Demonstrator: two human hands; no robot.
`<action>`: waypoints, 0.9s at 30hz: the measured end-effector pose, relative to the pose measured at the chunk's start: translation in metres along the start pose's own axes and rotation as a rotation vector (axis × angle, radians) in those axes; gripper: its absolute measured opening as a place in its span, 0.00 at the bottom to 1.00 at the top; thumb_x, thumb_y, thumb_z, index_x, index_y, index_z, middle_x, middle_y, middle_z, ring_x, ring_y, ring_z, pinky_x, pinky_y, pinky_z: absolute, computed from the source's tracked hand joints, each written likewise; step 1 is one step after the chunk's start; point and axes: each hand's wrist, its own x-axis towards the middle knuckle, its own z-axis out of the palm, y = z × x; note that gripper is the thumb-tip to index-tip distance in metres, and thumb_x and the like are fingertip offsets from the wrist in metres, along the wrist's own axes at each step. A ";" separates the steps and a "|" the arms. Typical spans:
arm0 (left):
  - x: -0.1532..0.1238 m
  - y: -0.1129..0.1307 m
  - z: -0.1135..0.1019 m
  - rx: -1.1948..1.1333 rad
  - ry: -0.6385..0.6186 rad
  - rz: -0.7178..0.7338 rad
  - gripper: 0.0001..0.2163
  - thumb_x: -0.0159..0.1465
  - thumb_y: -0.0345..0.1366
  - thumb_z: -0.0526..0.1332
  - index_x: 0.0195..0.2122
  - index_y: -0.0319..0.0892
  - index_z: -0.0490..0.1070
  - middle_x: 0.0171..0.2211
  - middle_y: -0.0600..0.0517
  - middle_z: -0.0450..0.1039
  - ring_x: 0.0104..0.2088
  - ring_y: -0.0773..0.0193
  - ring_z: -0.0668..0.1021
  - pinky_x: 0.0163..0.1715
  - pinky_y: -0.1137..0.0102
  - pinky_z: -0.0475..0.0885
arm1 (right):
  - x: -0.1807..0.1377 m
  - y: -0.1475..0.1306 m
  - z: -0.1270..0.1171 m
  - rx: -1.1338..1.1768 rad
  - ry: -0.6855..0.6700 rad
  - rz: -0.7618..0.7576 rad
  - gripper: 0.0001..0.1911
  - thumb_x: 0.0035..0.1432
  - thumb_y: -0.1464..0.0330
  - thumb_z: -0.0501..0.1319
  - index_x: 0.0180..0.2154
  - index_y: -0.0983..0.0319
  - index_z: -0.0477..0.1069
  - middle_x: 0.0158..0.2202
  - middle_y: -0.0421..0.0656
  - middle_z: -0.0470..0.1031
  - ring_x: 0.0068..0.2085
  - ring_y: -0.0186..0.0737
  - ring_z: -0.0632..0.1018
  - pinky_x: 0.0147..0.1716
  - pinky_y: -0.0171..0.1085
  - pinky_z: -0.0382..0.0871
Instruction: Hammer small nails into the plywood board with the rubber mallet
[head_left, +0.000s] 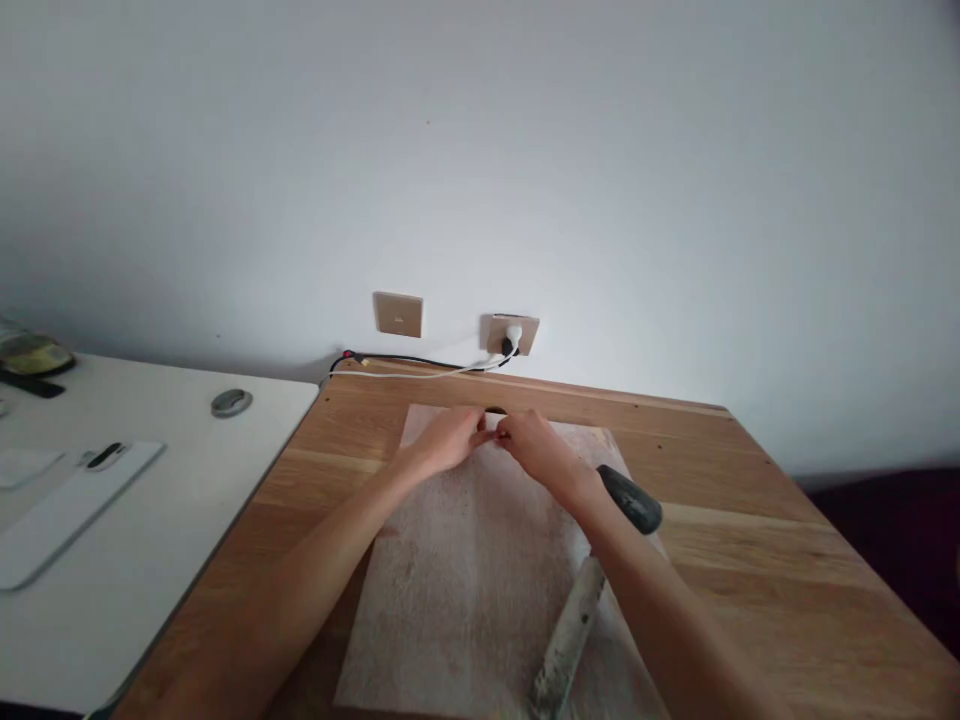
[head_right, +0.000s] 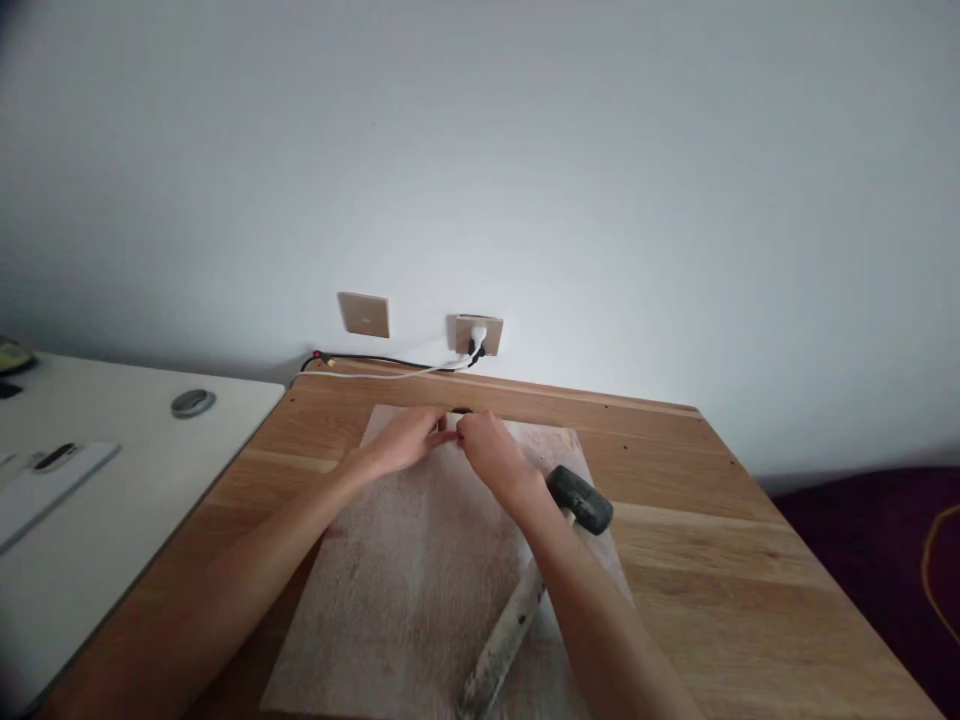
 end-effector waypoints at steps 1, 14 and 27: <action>0.001 0.000 0.000 -0.027 0.011 0.005 0.09 0.68 0.40 0.66 0.32 0.41 0.76 0.33 0.47 0.79 0.36 0.55 0.80 0.38 0.67 0.68 | 0.000 0.001 0.000 -0.001 0.001 -0.008 0.18 0.70 0.61 0.66 0.57 0.60 0.73 0.57 0.48 0.76 0.52 0.47 0.81 0.50 0.49 0.79; 0.003 0.003 -0.002 -0.297 -0.023 -0.037 0.04 0.62 0.32 0.62 0.30 0.42 0.72 0.27 0.52 0.74 0.30 0.62 0.75 0.31 0.70 0.64 | 0.002 0.007 0.006 0.049 0.050 -0.103 0.17 0.70 0.61 0.65 0.56 0.61 0.74 0.54 0.47 0.78 0.49 0.45 0.82 0.48 0.48 0.80; 0.006 0.021 0.010 -1.556 -0.195 -0.518 0.18 0.66 0.50 0.63 0.27 0.42 0.66 0.18 0.60 0.57 0.15 0.74 0.54 0.15 0.77 0.43 | -0.010 -0.016 -0.037 0.267 0.289 -0.323 0.11 0.63 0.78 0.63 0.41 0.61 0.84 0.39 0.44 0.87 0.39 0.40 0.83 0.42 0.34 0.71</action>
